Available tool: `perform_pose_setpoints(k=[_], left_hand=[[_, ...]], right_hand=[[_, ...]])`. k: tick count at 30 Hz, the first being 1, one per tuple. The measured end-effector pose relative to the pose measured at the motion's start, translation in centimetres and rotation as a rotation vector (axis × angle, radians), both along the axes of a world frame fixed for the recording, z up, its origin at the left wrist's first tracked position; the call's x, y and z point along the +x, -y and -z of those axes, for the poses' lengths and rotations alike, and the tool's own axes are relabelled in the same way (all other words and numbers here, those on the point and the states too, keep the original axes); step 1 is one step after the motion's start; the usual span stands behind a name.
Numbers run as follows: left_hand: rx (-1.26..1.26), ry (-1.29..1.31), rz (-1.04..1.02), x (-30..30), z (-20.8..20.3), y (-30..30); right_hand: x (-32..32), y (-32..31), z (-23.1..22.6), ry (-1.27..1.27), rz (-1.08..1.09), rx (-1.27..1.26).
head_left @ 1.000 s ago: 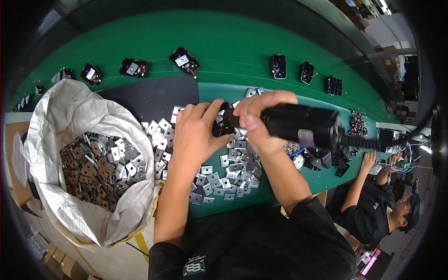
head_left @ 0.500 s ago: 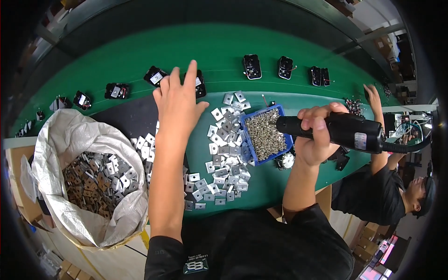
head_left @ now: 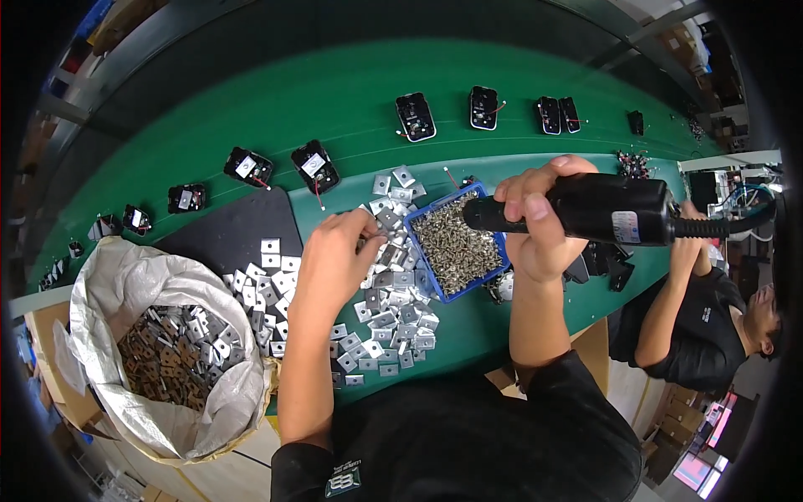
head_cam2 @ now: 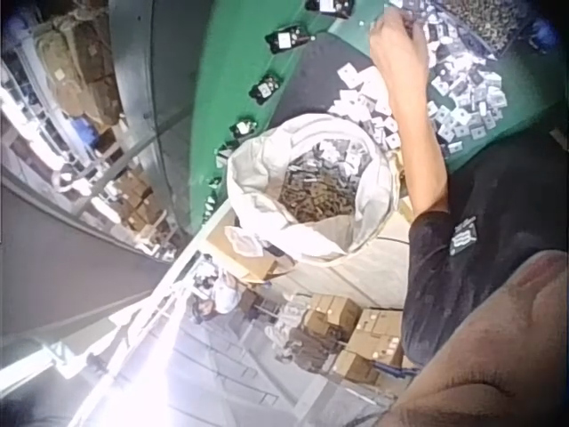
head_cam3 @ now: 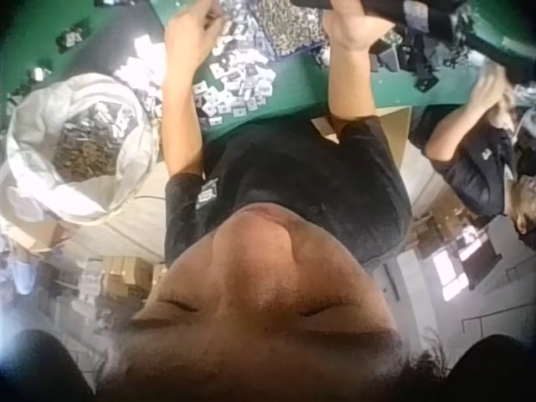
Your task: The person screws plastic casings and electronic components together using an electric screwdriver on an assembly line.
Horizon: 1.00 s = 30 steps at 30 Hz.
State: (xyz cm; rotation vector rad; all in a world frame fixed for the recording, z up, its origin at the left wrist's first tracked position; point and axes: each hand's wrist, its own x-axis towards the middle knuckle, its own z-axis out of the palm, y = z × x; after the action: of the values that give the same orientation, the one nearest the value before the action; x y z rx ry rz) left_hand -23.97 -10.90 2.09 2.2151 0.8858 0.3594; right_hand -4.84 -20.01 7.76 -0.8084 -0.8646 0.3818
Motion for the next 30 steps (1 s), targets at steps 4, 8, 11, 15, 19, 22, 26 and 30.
perform_pose_setpoints(k=[4, 8, 11, 15, 19, 22, 26, 30], left_hand=[[-0.067, 0.13, -0.151, 1.0, -0.7, -1.3], [0.015, 0.185, -0.203, 3.4, -2.6, -4.5], [0.023, 0.164, -0.192, 5.8, -2.8, -6.9], [0.075, 0.176, -0.181, 8.3, -1.3, -9.7], [0.185, 0.177, -0.115, 10.1, 0.3, -10.9], [0.324, -0.006, -0.103, 10.9, 0.8, -10.5], [0.264, -0.04, -0.131, 11.6, 1.1, -10.6], [0.095, 0.001, -0.19, 11.7, 2.0, -11.3]], right_hand=[[0.1, -0.1, 0.7, 0.096, 0.025, -0.149], [0.2, 0.2, -0.2, 0.057, -0.009, -0.107], [0.6, 0.7, -0.9, -0.037, -0.092, 0.026], [0.6, 0.8, -0.9, -0.086, -0.116, -0.008], [0.7, 1.3, -0.8, -0.108, -0.134, -0.06], [1.1, 1.5, -0.5, -0.149, -0.217, -0.074], [1.4, 1.4, -0.3, -0.124, -0.272, -0.089], [1.1, 1.3, -0.4, -0.13, -0.243, -0.107]])
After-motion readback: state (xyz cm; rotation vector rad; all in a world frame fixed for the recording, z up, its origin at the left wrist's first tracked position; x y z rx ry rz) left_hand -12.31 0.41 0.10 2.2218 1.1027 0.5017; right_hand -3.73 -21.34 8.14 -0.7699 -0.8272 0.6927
